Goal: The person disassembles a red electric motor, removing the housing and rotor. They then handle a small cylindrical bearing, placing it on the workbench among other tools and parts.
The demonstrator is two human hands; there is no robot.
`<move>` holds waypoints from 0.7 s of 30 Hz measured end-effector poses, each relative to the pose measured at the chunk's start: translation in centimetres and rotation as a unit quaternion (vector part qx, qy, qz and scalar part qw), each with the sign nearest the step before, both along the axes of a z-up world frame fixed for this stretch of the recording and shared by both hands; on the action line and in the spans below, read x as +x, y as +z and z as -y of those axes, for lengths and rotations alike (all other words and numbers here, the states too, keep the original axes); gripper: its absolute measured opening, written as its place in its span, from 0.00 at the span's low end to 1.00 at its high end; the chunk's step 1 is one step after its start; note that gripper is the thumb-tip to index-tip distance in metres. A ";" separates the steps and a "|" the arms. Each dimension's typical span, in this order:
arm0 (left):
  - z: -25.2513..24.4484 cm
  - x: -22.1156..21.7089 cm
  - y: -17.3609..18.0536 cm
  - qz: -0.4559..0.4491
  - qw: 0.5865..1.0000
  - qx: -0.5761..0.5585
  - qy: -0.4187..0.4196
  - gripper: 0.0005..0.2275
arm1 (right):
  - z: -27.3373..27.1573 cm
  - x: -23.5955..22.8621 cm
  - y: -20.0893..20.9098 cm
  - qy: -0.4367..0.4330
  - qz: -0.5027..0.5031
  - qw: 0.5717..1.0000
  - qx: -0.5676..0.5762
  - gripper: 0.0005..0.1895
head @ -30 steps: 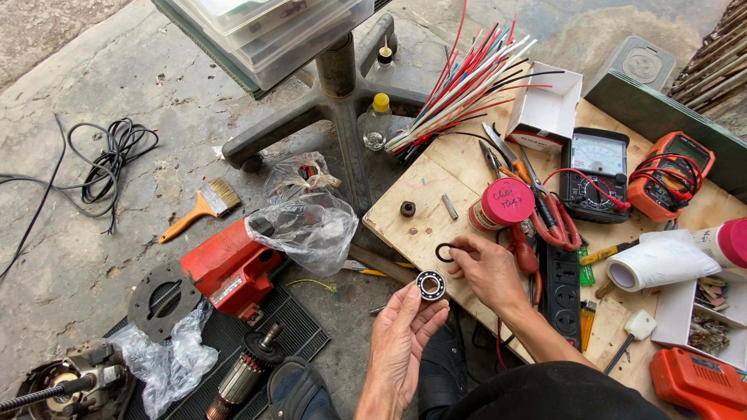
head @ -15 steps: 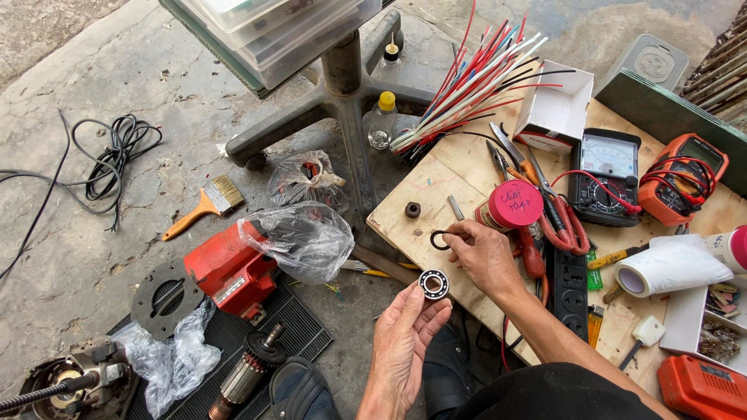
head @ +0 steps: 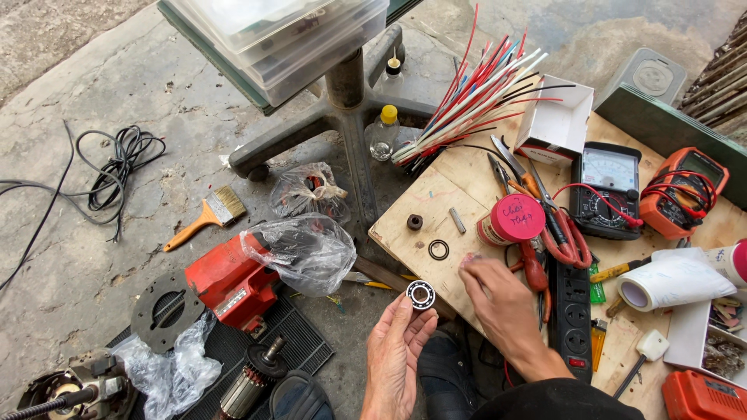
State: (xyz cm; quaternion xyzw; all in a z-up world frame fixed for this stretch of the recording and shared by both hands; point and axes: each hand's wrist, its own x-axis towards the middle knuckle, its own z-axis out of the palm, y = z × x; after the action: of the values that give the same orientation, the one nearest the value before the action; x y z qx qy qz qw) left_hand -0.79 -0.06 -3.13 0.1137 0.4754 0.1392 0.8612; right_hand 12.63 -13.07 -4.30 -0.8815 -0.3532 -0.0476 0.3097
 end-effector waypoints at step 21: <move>0.9 -1.0 1.7 0.041 0.981 0.051 -0.183 0.09 | 2.7 -3.6 3.6 0.154 -0.226 0.962 0.006 0.36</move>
State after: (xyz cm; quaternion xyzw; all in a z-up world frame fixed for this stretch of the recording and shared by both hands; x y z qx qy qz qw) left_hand -1.77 -0.96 -1.46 0.2365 0.4033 0.0079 0.8839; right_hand 8.99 -15.77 -0.69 -0.8023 -0.4053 0.1995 0.3902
